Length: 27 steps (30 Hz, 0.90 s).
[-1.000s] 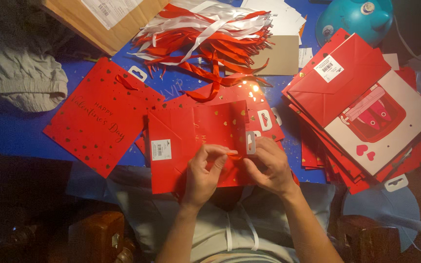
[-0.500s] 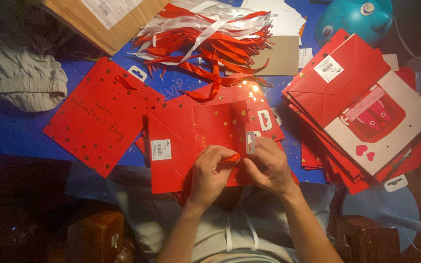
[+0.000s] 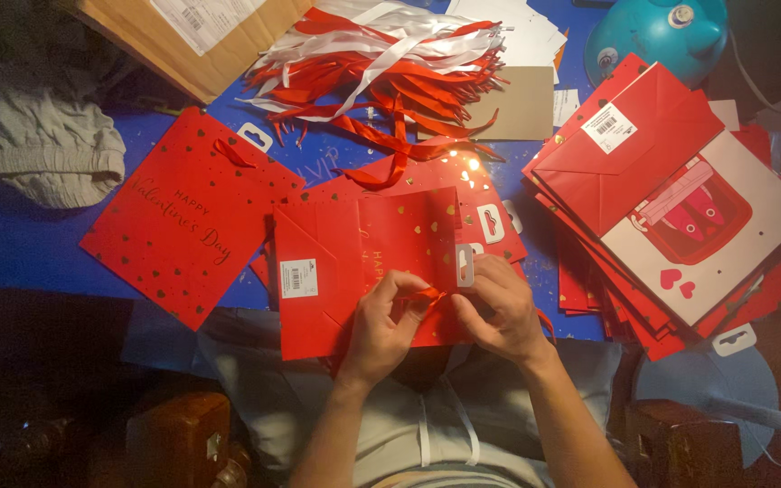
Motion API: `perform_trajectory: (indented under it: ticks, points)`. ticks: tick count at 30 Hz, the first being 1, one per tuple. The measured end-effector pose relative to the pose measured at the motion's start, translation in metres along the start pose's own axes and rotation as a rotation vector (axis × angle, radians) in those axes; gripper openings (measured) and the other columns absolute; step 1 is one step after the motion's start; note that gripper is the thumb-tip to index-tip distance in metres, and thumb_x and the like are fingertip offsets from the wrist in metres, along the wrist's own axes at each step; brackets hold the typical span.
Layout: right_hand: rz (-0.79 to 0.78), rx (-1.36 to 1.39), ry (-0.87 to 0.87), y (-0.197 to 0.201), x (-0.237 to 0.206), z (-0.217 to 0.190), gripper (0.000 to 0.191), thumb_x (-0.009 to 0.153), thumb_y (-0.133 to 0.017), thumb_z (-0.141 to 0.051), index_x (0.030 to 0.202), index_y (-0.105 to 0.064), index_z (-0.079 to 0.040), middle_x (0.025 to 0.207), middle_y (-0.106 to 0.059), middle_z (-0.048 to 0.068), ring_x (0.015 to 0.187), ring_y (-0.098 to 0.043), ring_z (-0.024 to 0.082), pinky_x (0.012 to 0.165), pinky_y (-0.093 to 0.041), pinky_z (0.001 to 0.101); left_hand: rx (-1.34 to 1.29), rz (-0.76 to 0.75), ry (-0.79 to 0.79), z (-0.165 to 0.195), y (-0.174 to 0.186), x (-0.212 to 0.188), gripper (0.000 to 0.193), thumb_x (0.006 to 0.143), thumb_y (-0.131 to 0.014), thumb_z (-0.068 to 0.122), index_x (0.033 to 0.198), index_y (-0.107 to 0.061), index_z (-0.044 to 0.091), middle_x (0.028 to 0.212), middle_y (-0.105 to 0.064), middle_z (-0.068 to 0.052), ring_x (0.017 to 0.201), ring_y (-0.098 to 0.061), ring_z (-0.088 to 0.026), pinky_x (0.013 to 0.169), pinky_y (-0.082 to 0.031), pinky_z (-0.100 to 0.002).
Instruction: The person assembles red Valentine's Day gift bags by threading red ribbons through white plastic handles and tying them. They handle multiple flat bags, pull ribbons through the handle slots, and secure the ribbons by hand.
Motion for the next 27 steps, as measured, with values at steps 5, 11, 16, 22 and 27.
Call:
perform_trajectory:
  ticks: [5,11,16,22,27]
  points:
    - [0.002,-0.005,0.004,-0.001,-0.001,0.001,0.019,0.082,-0.072,-0.006,0.099,-0.07,-0.001,0.107,-0.068,0.015,0.102,-0.066,0.033,0.091,-0.051,0.0398,0.421,-0.005,-0.216,0.032,-0.008,0.006,0.023,0.087,-0.079,0.018,0.104,-0.067,0.007,0.094,-0.069,-0.008,0.087,-0.066,-0.027,0.079,-0.049,-0.039]
    - [0.009,-0.016,0.017,0.0,-0.003,0.0,0.019,0.081,-0.072,-0.005,0.098,-0.068,0.0,0.107,-0.068,0.016,0.102,-0.065,0.034,0.092,-0.051,0.0407,0.569,0.019,-0.266,0.041,-0.012,0.007,0.02,0.087,-0.077,0.015,0.104,-0.068,0.008,0.098,-0.066,-0.007,0.096,-0.064,-0.028,0.085,-0.048,-0.04]
    - [0.013,-0.02,0.038,0.001,-0.002,-0.002,0.018,0.08,-0.073,-0.004,0.097,-0.067,0.0,0.107,-0.068,0.016,0.103,-0.066,0.034,0.093,-0.051,0.0415,0.59,0.093,-0.316,0.044,-0.012,0.004,0.02,0.084,-0.076,0.014,0.1,-0.066,0.007,0.108,-0.06,-0.011,0.104,-0.058,-0.03,0.088,-0.047,-0.043]
    - [0.015,-0.01,0.028,0.0,-0.001,-0.005,0.017,0.081,-0.072,-0.004,0.097,-0.067,0.0,0.104,-0.068,0.014,0.099,-0.066,0.032,0.091,-0.051,0.0403,0.629,0.046,-0.29,0.035,-0.014,0.004,0.016,0.095,-0.068,0.012,0.104,-0.057,0.004,0.106,-0.064,-0.012,0.103,-0.06,-0.033,0.09,-0.047,-0.045]
    - [-0.005,-0.013,0.01,0.001,-0.001,-0.004,0.017,0.082,-0.071,-0.003,0.099,-0.069,-0.001,0.105,-0.068,0.014,0.099,-0.065,0.033,0.089,-0.051,0.0402,0.086,0.106,-0.101,0.021,0.001,0.003,0.015,0.107,-0.057,0.016,0.114,-0.056,0.003,0.11,-0.071,-0.012,0.103,-0.07,-0.03,0.092,-0.054,-0.041]
Point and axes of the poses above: each hand's wrist, its own x-axis towards the middle knuckle, its own y-axis out of the back of the hand, z = x × y, the point moved 7 cm from there along x, towards the middle knuckle
